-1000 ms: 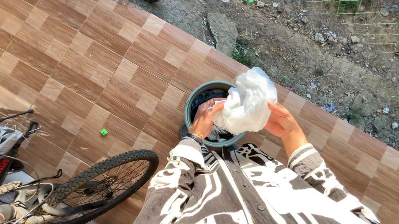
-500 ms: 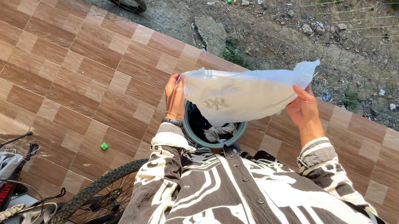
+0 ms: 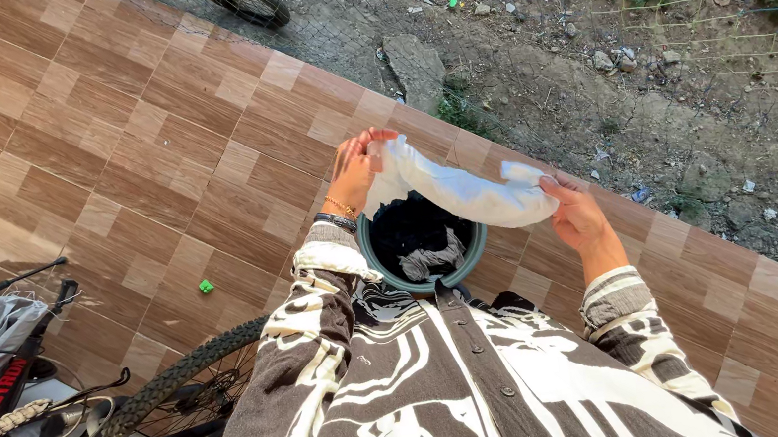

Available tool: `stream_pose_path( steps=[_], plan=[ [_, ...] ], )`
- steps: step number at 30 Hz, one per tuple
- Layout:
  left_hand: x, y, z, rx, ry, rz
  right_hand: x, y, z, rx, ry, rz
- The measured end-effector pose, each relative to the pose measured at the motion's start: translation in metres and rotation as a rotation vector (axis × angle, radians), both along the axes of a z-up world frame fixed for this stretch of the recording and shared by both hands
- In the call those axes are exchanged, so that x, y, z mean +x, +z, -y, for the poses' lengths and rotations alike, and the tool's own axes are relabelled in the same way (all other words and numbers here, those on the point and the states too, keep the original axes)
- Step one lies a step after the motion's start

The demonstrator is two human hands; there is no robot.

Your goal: The person takes items of clothing from a bucket, attaches them to hangers, and hangs the hangers on a clothesline.

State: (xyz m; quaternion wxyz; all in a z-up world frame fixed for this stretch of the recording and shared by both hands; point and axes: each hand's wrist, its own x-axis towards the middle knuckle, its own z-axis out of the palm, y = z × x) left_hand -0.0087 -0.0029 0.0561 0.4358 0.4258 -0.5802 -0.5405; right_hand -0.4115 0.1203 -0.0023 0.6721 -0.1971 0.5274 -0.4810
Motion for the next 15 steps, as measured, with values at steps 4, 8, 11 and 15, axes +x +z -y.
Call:
stream_pose_path(
  steps=[4, 8, 11, 15],
  plan=[
    [-0.005, -0.031, 0.014, 0.081, -0.173, 0.257, 0.011, 0.023, -0.001, -0.023, -0.071, 0.299],
    [-0.046, -0.047, -0.002, -0.036, -0.464, 0.934, 0.038, 0.036, 0.021, -0.144, -0.125, 0.648],
    [-0.084, -0.029, -0.02, 0.059, -0.773, 0.63, 0.051, 0.042, 0.03, -0.233, -0.122, 0.82],
    [-0.098, -0.01, -0.022, 0.316, -0.773, 0.178, 0.044, 0.039, 0.029, -0.286, 0.109, 0.341]
  ],
)
